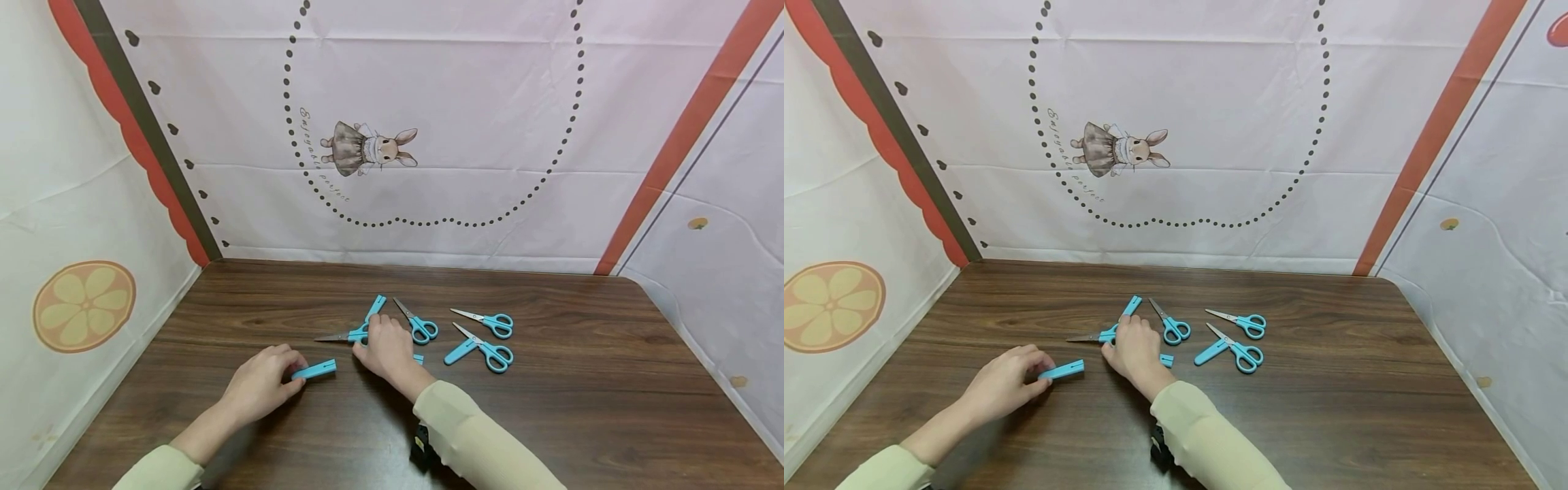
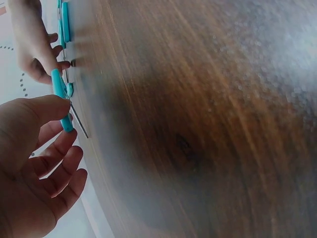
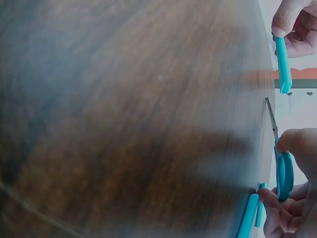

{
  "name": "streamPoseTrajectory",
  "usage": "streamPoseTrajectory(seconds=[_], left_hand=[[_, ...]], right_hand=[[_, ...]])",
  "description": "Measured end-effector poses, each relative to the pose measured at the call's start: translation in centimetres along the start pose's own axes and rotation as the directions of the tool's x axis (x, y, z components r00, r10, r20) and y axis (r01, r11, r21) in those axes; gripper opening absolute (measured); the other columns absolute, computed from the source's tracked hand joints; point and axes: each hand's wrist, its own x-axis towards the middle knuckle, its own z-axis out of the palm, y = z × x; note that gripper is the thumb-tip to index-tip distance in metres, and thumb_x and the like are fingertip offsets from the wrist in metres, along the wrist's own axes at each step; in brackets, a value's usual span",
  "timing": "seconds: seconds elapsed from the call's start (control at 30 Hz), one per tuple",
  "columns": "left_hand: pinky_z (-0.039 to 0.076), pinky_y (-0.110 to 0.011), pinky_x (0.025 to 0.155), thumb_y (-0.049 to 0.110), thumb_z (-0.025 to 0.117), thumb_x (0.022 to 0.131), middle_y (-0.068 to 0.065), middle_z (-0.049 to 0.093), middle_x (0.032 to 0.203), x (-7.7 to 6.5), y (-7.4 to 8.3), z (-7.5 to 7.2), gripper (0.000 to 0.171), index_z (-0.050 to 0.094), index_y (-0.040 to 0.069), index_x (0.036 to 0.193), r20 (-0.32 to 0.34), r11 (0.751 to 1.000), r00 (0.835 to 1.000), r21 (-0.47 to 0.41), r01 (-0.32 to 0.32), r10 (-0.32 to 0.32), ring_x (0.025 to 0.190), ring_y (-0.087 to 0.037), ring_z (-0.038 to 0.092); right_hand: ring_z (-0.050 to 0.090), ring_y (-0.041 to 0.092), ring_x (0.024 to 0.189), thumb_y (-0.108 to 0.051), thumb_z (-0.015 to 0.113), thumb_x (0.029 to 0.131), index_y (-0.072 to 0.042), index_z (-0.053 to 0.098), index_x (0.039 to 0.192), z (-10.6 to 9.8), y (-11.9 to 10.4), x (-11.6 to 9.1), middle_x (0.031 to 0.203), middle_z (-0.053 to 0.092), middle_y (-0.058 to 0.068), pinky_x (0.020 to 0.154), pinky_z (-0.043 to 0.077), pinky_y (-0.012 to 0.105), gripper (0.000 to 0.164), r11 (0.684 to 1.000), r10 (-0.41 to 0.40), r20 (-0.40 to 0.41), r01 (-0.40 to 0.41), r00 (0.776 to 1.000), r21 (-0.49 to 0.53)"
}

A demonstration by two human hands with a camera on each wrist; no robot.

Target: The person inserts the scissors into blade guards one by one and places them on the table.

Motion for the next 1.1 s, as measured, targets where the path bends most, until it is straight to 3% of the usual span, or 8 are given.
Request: streamPoseTrajectory(seconds=[0.17,0.5,0.87,1.1], left_hand=[[0.035,-0.022,0.054,0.021,0.075,0.075,0.012,0.05,0.072,0.0,-0.1,0.0,0.012,0.065,0.021,0.083,0.003,1.0,1.0,0.0,0.006,-0.006,0.064,-0.005,0.042],[0.035,-0.022,0.054,0.021,0.074,0.074,0.011,0.05,0.072,0.1,-0.1,-0.1,0.013,0.065,0.021,0.083,-0.011,1.0,1.0,0.008,0.0,0.0,0.064,-0.004,0.041],[0.035,-0.022,0.055,0.019,0.075,0.074,0.012,0.049,0.071,0.4,0.6,0.3,0.012,0.065,0.021,0.081,-0.024,1.0,1.0,0.0,-0.019,0.019,0.064,-0.005,0.041],[0.036,-0.022,0.056,0.019,0.075,0.073,0.012,0.049,0.071,0.6,0.6,0.8,0.013,0.065,0.021,0.08,-0.029,1.0,0.999,-0.004,-0.027,0.027,0.064,-0.004,0.041]], right_hand=[[0.053,0.015,0.057,-0.046,0.06,0.082,-0.008,0.061,0.099,0.0,0.3,-0.1,0.074,0.056,0.002,0.041,0.037,0.027,0.042,0.999,-0.036,-0.081,0.036,0.996,-0.011],[0.044,0.011,0.051,-0.044,0.061,0.081,-0.01,0.058,0.096,-0.4,1.3,-0.6,0.071,0.052,0.0,0.039,0.03,0.023,0.037,0.996,-0.082,-0.197,0.085,0.977,0.009],[0.044,0.009,0.05,-0.045,0.06,0.083,-0.01,0.059,0.109,-1.5,3.3,-1.6,0.076,0.058,-0.001,0.039,0.031,0.023,0.044,0.992,-0.102,-0.203,0.115,0.974,0.056],[0.042,0.006,0.048,-0.047,0.061,0.082,-0.014,0.059,0.113,-2.2,4.3,-2.3,0.079,0.061,-0.005,0.038,0.031,0.023,0.045,0.991,-0.067,-0.151,0.083,0.986,0.107]])
